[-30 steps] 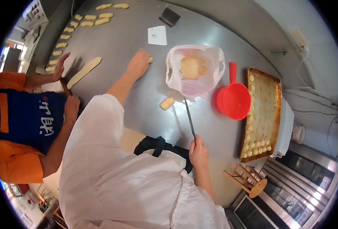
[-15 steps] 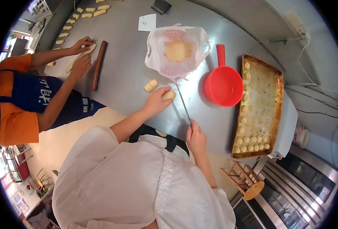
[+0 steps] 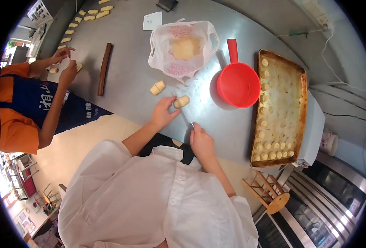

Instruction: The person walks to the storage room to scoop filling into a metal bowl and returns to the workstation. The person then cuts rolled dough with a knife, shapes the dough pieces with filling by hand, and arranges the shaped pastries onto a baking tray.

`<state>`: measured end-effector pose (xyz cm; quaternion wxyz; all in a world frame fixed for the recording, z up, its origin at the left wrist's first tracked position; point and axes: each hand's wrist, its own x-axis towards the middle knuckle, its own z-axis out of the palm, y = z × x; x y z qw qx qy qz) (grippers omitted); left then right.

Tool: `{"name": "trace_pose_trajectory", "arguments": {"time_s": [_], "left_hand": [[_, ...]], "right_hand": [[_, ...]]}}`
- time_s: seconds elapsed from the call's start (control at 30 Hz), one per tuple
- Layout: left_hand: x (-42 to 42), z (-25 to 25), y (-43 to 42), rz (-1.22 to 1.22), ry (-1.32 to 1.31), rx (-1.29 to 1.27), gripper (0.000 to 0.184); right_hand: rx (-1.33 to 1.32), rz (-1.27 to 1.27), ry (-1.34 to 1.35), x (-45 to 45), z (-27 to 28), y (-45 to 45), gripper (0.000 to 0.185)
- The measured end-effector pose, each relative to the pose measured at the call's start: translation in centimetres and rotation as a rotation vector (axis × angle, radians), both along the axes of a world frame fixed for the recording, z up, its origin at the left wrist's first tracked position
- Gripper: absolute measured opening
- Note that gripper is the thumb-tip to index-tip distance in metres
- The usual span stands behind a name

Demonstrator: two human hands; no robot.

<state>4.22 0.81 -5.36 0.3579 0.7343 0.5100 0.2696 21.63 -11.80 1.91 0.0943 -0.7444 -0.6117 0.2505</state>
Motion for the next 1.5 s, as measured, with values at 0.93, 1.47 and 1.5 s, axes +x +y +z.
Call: {"name": "trace_pose_trajectory", "arguments": {"time_s": [0.93,1.47,1.5], "left_hand": [[0.6,-1.3,0.6,-0.004,0.009,0.078,0.037],[0.1,-0.9,0.0,-0.020,0.033,0.040,0.056],[0.2,-1.0,0.0,0.008,0.021,0.035,0.054]], "right_hand": [[-0.117,0.043,-0.075,-0.3,-5.1,0.7,0.023],[0.053,-0.210,-0.180,6.2,-5.3,0.1,0.053],[0.178,-0.165,-0.266,5.9,-4.8,0.4,0.055]]}}
